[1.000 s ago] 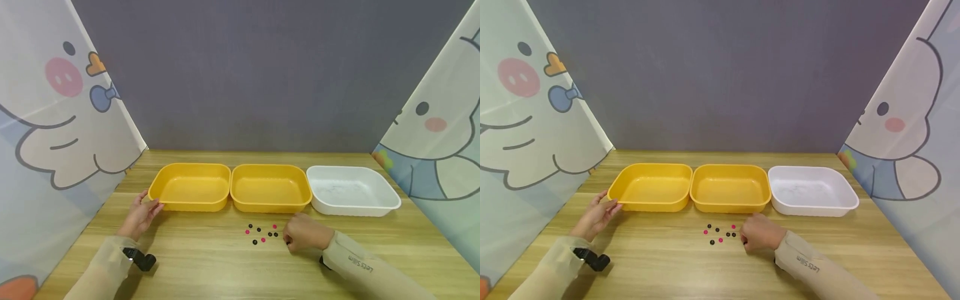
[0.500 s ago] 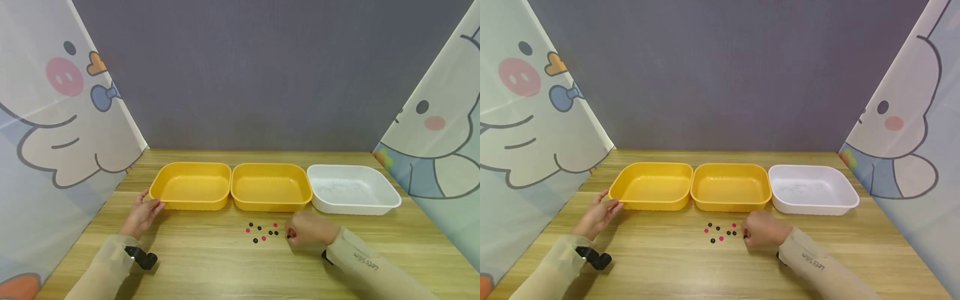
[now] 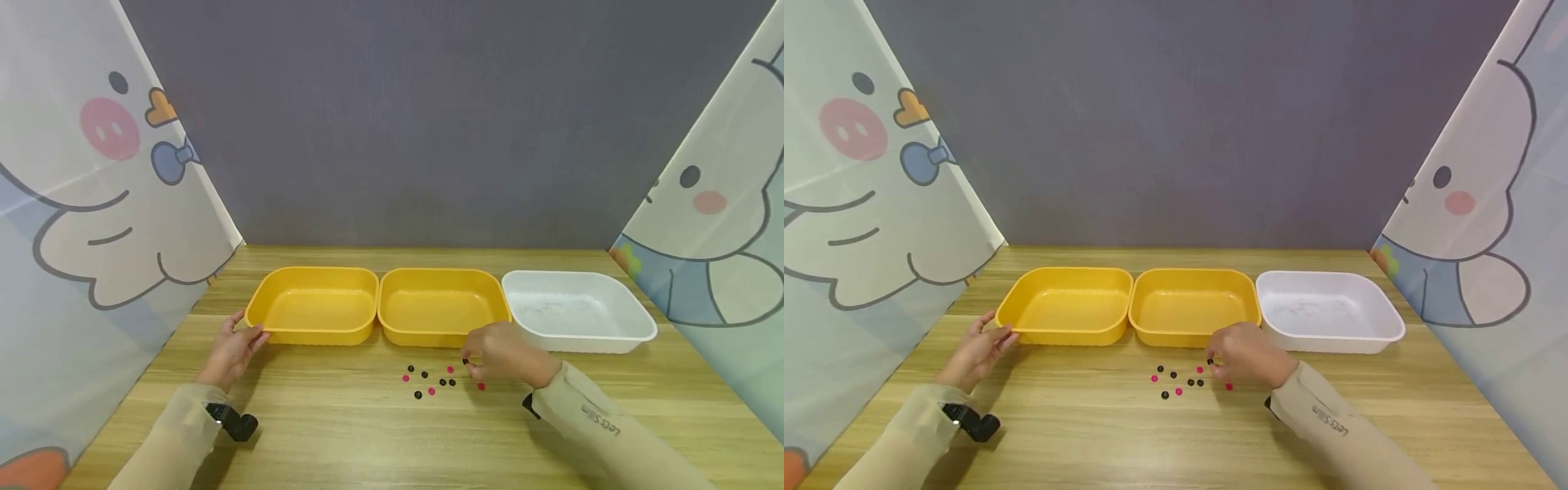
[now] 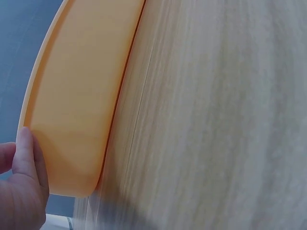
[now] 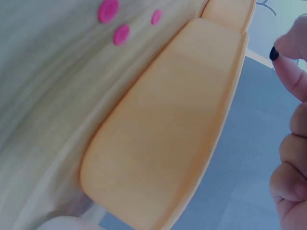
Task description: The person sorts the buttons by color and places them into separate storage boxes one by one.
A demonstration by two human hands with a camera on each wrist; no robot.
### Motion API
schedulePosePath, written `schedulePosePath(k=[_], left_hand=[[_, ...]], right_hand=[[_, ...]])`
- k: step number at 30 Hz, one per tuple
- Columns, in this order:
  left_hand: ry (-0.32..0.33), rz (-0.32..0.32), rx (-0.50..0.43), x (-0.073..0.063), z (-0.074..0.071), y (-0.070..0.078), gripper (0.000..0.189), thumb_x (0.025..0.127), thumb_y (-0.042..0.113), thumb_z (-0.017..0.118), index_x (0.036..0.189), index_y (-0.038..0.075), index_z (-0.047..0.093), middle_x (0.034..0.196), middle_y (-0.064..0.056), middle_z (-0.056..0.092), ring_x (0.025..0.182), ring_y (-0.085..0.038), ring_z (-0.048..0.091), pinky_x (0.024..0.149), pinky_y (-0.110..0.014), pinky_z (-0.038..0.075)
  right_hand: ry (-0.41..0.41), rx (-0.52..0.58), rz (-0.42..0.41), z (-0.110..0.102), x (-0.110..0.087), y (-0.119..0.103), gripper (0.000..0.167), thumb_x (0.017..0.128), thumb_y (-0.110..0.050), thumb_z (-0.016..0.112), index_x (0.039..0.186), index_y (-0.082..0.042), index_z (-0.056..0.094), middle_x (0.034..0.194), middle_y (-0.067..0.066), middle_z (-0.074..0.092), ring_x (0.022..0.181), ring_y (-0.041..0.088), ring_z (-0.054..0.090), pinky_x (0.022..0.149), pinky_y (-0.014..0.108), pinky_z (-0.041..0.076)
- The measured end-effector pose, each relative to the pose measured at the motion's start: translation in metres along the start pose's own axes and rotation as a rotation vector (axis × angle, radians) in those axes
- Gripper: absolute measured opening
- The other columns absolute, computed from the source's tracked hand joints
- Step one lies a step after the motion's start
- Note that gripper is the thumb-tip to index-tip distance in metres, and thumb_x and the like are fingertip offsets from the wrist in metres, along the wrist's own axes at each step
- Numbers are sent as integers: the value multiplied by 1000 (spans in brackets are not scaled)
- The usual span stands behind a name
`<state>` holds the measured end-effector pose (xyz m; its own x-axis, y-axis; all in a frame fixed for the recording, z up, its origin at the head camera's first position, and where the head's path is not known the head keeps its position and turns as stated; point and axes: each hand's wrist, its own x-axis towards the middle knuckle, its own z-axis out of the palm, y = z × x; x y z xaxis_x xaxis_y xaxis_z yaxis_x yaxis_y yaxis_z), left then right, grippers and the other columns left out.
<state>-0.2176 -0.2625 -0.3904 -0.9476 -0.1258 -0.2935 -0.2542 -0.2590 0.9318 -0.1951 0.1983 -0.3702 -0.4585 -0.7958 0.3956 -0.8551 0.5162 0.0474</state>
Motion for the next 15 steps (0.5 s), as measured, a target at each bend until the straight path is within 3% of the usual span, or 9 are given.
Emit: schedulePosePath(k=[6, 10, 15], left_hand=[[-2, 21, 20, 3, 1, 0, 75, 98, -3, 42, 153, 8, -8, 112, -13, 40, 70, -2, 61, 78, -14, 54], [10, 8, 36, 2, 0, -1, 75, 99, -3, 42, 153, 8, -9, 106, -11, 43, 69, -2, 61, 76, -14, 54], [8, 14, 43, 1, -1, -2, 75, 99, -2, 41, 152, 8, -10, 117, -15, 38, 71, -2, 61, 78, -13, 53]], right_hand=[[98, -63, -57, -3, 9, 6, 9, 64, -10, 74, 71, -15, 71, 68, -8, 62, 52, 2, 52, 46, 16, 46], [81, -86, -92, -4, 19, 5, 9, 65, -9, 74, 71, -15, 70, 66, -8, 61, 51, 2, 50, 44, 15, 43], [35, -91, -77, -7, 32, 5, 10, 67, -9, 74, 70, -15, 68, 67, -7, 64, 51, 2, 51, 45, 16, 43]])
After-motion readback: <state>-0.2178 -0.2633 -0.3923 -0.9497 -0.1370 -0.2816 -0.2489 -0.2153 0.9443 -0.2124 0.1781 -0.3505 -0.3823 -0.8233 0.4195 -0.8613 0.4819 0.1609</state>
